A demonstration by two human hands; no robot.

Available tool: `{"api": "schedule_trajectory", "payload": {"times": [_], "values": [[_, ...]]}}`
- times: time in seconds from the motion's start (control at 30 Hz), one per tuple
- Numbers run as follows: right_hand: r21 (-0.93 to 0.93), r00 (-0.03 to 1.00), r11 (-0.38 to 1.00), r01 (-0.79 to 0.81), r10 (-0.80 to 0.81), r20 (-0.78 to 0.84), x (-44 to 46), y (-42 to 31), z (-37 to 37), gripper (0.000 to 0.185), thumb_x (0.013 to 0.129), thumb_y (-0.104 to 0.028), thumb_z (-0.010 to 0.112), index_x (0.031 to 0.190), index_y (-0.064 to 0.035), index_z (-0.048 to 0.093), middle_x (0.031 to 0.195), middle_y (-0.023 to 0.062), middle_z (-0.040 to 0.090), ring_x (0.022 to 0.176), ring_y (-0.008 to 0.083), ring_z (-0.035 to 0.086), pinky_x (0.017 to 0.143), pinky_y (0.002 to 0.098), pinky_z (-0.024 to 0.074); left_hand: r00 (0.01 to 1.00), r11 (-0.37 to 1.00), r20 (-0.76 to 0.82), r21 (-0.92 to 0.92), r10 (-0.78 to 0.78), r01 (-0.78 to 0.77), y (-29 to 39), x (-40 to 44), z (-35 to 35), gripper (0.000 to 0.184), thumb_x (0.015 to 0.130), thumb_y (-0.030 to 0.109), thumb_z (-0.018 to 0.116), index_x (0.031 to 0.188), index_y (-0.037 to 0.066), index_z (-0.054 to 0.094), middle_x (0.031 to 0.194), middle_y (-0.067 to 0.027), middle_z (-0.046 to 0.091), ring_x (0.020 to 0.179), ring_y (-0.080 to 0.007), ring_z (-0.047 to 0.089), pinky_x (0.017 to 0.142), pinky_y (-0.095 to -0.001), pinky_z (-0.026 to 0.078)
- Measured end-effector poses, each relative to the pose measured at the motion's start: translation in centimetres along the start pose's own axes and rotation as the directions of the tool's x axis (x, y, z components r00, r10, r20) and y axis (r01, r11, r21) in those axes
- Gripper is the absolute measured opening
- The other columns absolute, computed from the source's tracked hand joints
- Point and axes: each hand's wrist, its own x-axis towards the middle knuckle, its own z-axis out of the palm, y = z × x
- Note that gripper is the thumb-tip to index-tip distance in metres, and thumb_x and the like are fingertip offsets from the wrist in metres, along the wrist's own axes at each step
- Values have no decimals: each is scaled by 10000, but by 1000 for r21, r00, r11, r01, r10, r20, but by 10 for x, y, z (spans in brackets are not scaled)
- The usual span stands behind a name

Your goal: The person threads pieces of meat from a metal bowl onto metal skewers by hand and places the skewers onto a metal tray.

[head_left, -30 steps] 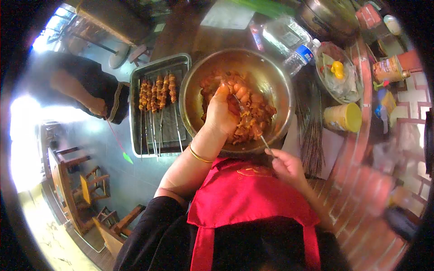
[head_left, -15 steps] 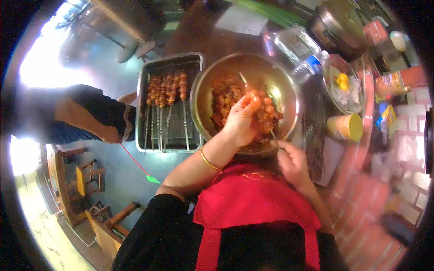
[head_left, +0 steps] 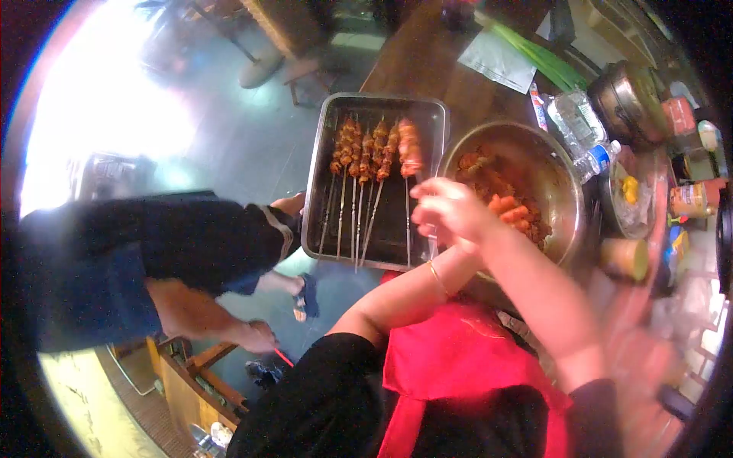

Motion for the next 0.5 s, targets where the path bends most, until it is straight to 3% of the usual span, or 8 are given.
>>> {"api": "schedule_trajectory", "payload": {"times": [0.07, 0.2, 0.27, 0.3, 0.33, 0.4, 0.47, 0.5], "values": [[-78, 995, 996, -40, 33, -89, 45, 14, 33, 150, 904, -155, 481, 1037, -85, 484, 754, 75, 606, 564, 143, 573, 470, 302, 466, 946, 981, -273, 39, -173, 191, 10, -8, 37, 363, 938, 468, 425, 1132, 181, 534, 1011, -79, 648, 809, -277, 621, 714, -468, 504], [-447, 956, 894, -26, -108, -273, 96, 45, 53, 320, 874, -212, 543, 1143, -41, 519, 825, 96, 641, 623, 187, 612, 561, 348, 519, 930, 966, -277, 18, -243, 258, 7, -16, 49, 265, 942, 413, 448, 1020, 177, 540, 897, -47, 648, 719, -234, 597, 644, -412, 490], [-567, 939, 803, 186, -315, -138, 91, 54, 47, 429, 846, -237, 583, 1195, -2, 503, 870, 123, 647, 676, 216, 627, 676, 344, 529, 926, 962, -280, 24, -254, 272, 7, -18, 49, 234, 939, 386, 465, 1000, 171, 533, 865, -38, 646, 701, -223, 590, 628, -393, 485], [-565, 808, 700, 438, -581, -94, 94, 74, 40, 418, 845, -224, 590, 1189, 1, 515, 885, 137, 647, 723, 236, 635, 731, 340, 511, 930, 956, -242, 26, -277, 291, 13, -20, 47, 224, 926, 370, 487, 1004, 166, 532, 847, -35, 644, 707, -221, 592, 630, -380, 488], [-500, 834, 737, 455, -549, -49, 57, 48, 44, 350, 862, -80, 588, 1196, -6, 511, 985, 117, 632, 875, 153, 614, 763, 259, 499, 930, 947, -196, 25, -311, 322, 14, -21, 48, 217, 913, 354, 508, 1008, 161, 532, 828, -32, 643, 712, -218, 594, 632, -368, 490], [-538, 754, 667, 515, -651, -86, -4, 26, 32, 259, 861, -62, 580, 1112, -5, 564, 948, 115, 640, 865, 144, 617, 738, 262, 496, 889, 933, -416, 206, -188, 294, 12, -22, 64, 227, 894, 337, 523, 1023, 150, 539, 853, -41, 628, 734, -201, 586, 639, -355, 493], [-676, 516, 484, 555, -838, -177, -46, 32, 1, 199, 858, -50, 575, 1051, -8, 597, 908, 108, 644, 819, 143, 623, 712, 266, 492, 978, 958, -206, 278, -11, 70, 4, -35, 52, 245, 893, 346, 508, 1025, 147, 559, 904, -54, 613, 747, -188, 570, 640, -350, 487], [-706, 347, 416, 573, -904, -251, -58, 40, -21, 129, 833, -77, 595, 951, -39, 630, 837, 106, 651, 728, 194, 639, 620, 289, 506, 969, 967, -234, 220, -76, 129, 5, -37, 65, 266, 899, 352, 492, 1045, 140, 557, 940, -64, 610, 751, -189, 567, 645, -343, 487]]}}
